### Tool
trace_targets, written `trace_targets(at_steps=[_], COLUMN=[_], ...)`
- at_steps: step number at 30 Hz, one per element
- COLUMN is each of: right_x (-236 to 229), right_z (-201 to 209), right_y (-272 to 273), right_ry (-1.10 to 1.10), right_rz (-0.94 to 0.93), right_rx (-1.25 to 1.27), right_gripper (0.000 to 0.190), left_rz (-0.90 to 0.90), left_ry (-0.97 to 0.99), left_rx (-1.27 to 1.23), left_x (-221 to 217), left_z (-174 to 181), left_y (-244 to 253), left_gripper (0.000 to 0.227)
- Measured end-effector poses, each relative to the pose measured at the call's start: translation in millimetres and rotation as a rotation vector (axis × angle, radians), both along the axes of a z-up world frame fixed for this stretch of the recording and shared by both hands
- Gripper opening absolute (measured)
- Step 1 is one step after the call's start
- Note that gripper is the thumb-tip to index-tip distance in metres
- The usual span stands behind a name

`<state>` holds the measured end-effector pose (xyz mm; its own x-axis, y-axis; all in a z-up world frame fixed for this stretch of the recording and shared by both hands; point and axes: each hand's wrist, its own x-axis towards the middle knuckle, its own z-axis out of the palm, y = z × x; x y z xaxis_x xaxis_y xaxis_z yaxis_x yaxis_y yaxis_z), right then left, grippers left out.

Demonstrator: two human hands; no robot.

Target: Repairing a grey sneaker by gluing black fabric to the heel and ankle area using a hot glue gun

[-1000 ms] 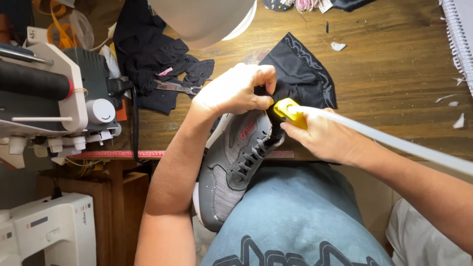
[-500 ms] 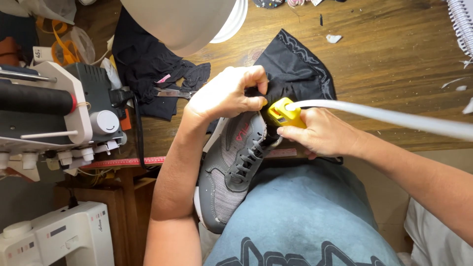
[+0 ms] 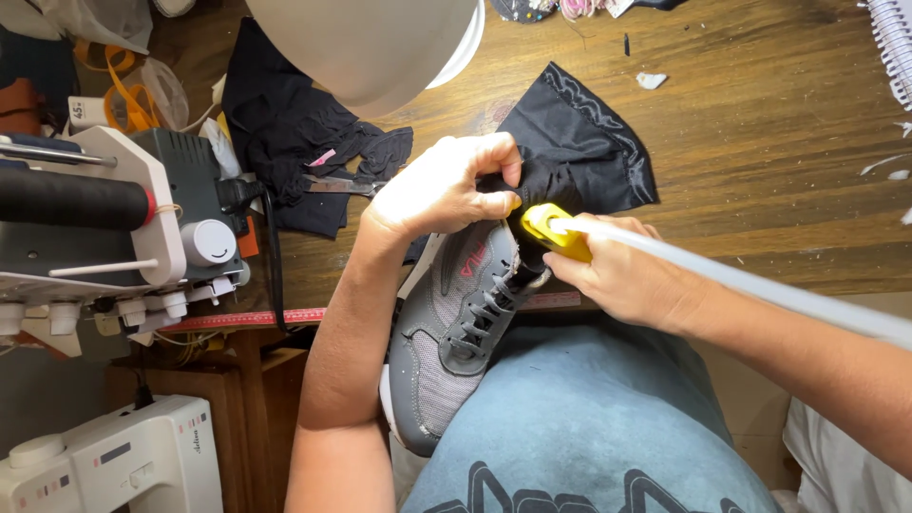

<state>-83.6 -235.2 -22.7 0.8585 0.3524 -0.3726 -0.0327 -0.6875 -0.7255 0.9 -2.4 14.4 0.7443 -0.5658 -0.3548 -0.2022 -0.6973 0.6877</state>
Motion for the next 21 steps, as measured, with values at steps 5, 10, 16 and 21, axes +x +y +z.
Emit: trace_targets(at_steps=[5, 10, 16, 21], right_x=[-3, -2, 1, -10], right_z=[-9, -3, 15, -7], right_y=[1, 4, 5, 7], right_ry=[-0.022, -0.081, 0.127, -0.059], right_rz=[0.054, 0.078, -0.017, 0.005], right_rx=[-0.054, -0.07, 0.029, -0.033], right_gripper=[0.034, 0.035, 0.046, 0.044], left_rz=[0.017, 0.016, -0.031, 0.0], left_ry=[0.02, 0.036, -0.002, 0.017], left_rx=[-0.042, -0.031, 0.027, 0.015], left_x=[-2, -2, -2, -1], left_z=[-1, 0, 3, 3], left_y=[7, 4, -5, 0], left_gripper=[0.02, 0.022, 0.021, 0.022])
